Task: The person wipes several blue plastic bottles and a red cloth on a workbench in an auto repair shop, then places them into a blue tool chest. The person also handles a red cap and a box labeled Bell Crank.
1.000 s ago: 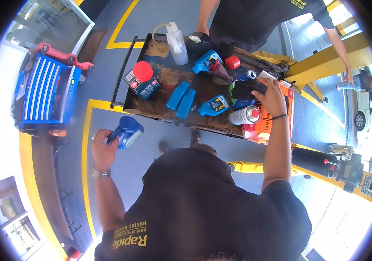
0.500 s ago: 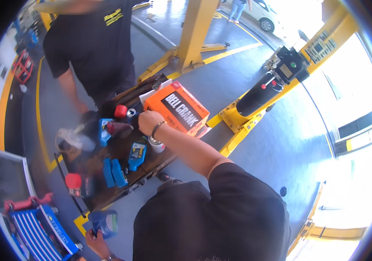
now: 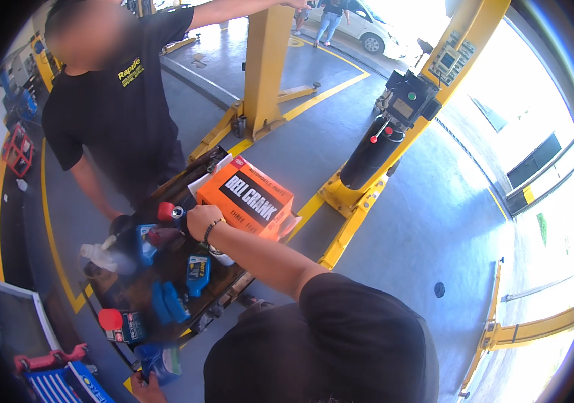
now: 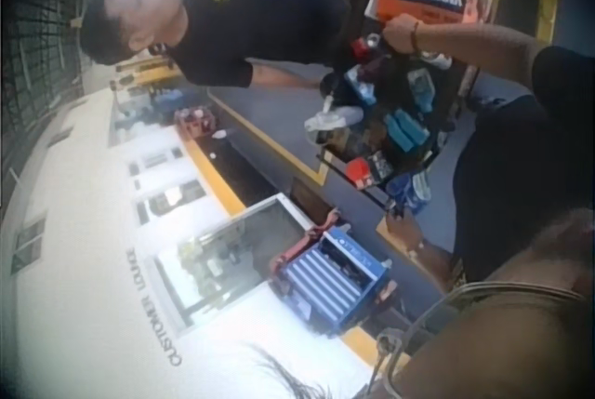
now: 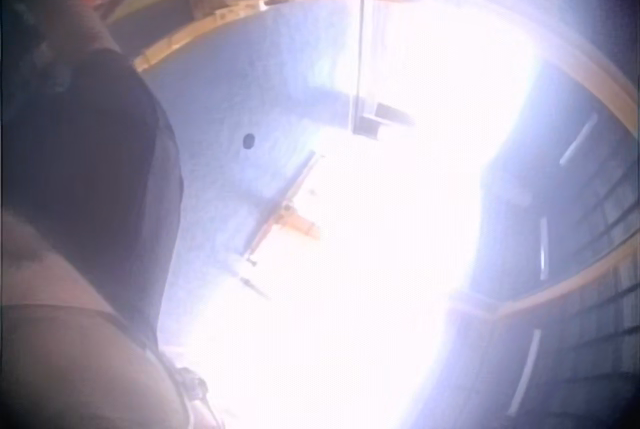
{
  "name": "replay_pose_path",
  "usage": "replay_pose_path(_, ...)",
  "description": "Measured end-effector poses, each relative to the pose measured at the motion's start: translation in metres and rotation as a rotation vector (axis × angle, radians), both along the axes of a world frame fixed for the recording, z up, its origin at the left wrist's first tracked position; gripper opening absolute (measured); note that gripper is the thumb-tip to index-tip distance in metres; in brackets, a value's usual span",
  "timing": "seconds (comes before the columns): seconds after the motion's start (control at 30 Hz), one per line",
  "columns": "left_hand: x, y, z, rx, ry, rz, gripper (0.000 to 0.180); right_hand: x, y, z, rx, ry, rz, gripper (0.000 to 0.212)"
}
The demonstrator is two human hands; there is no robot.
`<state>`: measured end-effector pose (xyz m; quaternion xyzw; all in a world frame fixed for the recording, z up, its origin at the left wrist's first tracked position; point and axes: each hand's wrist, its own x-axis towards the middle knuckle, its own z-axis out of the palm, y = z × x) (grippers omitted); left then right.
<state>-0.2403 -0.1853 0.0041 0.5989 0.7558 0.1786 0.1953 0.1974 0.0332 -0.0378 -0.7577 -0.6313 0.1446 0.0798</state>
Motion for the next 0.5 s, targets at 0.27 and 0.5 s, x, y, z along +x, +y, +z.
replay_pose_path(0.27,0.016,0.007,0.013,0.007,0.035,-0.083,0.033,0.001,-0.007,0.012,-0.040,-0.006,0.011,0.022)
replay_pose_path(0.5,0.003,0.016,-0.004,0.100,0.089,-0.148,0.031,0.007,-0.008,0.026,-0.102,0.011,0.053,0.028)
